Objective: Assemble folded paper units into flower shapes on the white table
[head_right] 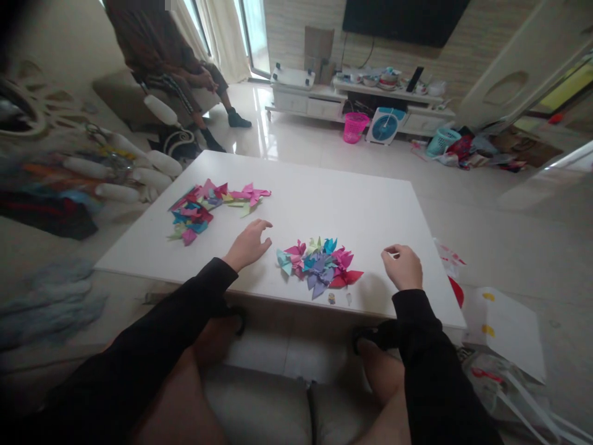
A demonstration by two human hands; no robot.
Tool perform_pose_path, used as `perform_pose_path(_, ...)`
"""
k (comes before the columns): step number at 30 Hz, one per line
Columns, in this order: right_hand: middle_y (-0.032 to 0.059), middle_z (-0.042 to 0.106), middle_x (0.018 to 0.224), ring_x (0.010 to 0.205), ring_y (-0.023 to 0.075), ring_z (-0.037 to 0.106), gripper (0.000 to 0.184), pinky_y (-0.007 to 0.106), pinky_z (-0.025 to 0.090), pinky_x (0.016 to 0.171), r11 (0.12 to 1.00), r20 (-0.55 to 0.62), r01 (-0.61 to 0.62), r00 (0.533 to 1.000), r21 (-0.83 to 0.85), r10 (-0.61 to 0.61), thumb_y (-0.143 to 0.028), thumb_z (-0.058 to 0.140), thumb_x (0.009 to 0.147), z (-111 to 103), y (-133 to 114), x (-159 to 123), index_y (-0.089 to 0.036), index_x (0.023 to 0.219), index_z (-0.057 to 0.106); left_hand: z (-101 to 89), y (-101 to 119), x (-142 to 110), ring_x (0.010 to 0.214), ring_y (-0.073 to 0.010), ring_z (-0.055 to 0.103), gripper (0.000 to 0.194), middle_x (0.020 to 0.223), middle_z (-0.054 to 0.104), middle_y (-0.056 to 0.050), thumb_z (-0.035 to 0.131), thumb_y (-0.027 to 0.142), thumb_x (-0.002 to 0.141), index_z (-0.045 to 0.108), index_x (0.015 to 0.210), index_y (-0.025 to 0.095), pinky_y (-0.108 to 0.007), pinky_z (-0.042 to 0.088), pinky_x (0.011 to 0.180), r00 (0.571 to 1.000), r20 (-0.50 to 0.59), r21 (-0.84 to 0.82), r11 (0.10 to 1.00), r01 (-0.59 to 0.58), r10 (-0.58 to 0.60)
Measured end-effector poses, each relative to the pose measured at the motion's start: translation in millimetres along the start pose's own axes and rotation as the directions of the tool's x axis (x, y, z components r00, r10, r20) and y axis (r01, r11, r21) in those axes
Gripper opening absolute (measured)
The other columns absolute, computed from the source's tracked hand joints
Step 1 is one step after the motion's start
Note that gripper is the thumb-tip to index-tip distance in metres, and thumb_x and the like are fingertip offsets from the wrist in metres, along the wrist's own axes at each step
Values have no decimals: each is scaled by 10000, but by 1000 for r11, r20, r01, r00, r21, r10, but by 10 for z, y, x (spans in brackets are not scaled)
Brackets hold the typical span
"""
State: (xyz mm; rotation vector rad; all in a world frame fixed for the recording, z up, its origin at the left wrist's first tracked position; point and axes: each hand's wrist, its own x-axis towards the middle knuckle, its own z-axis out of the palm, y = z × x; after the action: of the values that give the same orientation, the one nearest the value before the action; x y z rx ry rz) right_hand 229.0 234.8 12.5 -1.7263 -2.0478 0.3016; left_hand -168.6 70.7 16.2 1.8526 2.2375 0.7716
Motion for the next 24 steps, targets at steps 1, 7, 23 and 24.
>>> perform_pose_path(1, 96, 722, 925, 774, 233, 633, 248, 385, 487, 792, 1000, 4, 11, 1000, 15, -11, -402, 565, 751, 24, -55, 8, -204, 797, 708, -33, -106, -2, 1163, -279, 599, 368, 1212, 645, -141, 534, 208, 870, 603, 1224, 139, -421, 501, 1022, 997, 6, 41, 997, 72, -72)
perform_pose_path(7, 102, 716, 919, 775, 230, 639, 245, 385, 497, 810, 995, 16, 61, 998, 75, -62, -397, 565, 752, 134, -335, 47, -196, 790, 700, -208, -880, -160, 1349, -403, 470, 593, 1393, 542, -275, 511, 426, 897, 572, 1323, 18, -508, 423, 1096, 824, 115, 373, 793, 482, -555)
perform_pose_path(23, 96, 710, 899, 790, 242, 652, 223, 402, 504, 827, 989, 24, 83, 996, 118, -87, -400, 567, 751, 216, -536, 45, -210, 753, 685, -293, -1901, -507, 1553, -438, 143, 737, 1703, 136, -196, 562, 474, 788, 590, 1409, 77, -653, 246, 1206, 592, 200, 457, 609, 649, -781)
perform_pose_path(24, 96, 712, 899, 792, 243, 653, 224, 402, 504, 828, 989, 24, 83, 996, 121, -87, -400, 567, 753, 215, -533, 45, -211, 755, 686, -295, -1900, -502, 1557, -426, 139, 732, 1705, 135, -189, 557, 467, 792, 586, 1412, 80, -646, 241, 1212, 592, 202, 460, 610, 646, -780)
